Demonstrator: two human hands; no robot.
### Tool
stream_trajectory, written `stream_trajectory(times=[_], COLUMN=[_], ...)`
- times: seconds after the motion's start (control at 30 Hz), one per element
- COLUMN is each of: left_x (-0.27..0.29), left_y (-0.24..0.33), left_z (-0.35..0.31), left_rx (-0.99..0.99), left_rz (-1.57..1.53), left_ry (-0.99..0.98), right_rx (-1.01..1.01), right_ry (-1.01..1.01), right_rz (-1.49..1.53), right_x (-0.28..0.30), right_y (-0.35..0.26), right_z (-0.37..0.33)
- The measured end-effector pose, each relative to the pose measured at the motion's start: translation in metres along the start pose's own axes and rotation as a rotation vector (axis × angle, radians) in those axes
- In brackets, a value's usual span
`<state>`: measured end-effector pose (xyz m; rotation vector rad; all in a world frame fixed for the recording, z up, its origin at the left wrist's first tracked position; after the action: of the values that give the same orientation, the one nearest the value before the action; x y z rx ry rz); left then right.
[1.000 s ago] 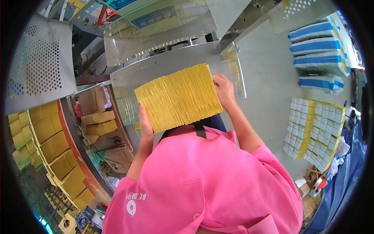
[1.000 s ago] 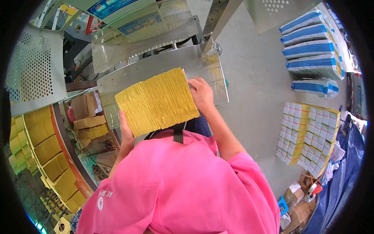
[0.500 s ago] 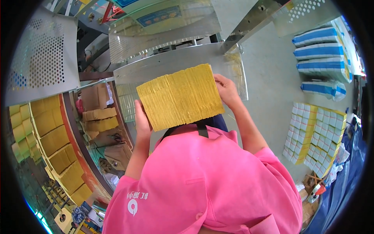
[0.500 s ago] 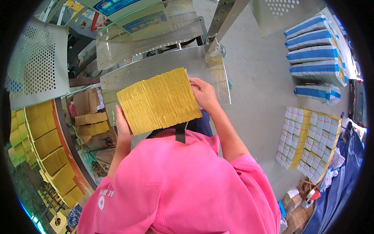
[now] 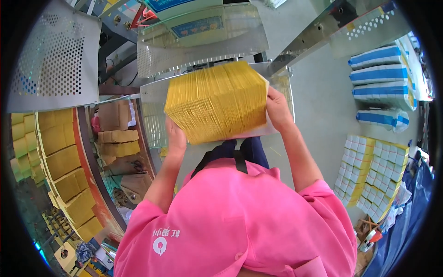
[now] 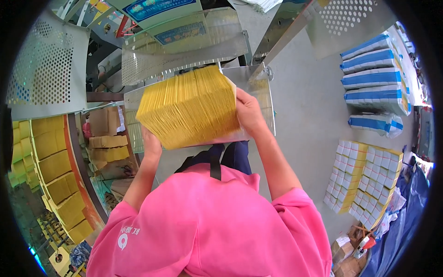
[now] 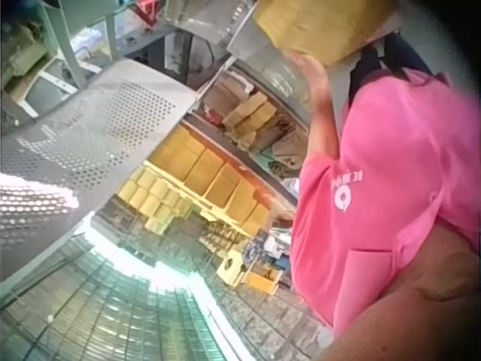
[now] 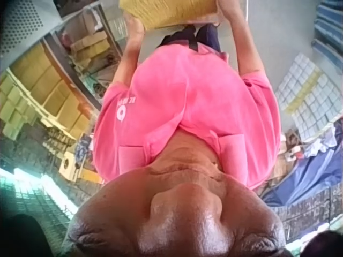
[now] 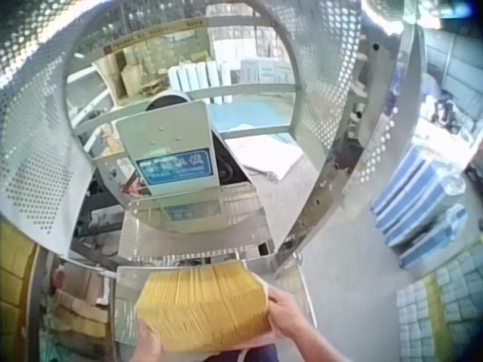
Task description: Measure, stack, and bind stacks of processed yellow paper blocks in a factory line.
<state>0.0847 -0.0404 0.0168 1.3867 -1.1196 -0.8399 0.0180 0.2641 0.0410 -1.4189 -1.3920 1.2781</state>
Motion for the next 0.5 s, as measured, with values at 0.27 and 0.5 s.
stream_trajectory(times=[0.27,0.5], left_x=[-0.021,-0.066], left_y=[-0.015,-0.031], left_z=[0.018,0.016], left_rx=[-0.114,-0.1], left_rz=[0.211,0.192], left_ry=[-0.125,-0.003], right_rx=[0.103,0.201], right_ry=[0.126,0.497], right_rz=[0.412,0.488], right_x=[0.008,0.016], right_y=[0.002,0.02], right_z=[0.021,0.032])
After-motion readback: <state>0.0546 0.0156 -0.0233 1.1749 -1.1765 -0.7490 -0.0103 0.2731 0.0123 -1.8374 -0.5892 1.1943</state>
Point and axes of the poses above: each hand's wrist, its own z-axis towards the middle knuckle, its own x-axis out of the back of the hand, y = z × x, the point moved 2 cm from there along z, towards the middle knuckle, and after that the axes turned 5 degrees about x, right-handed, at the moved point
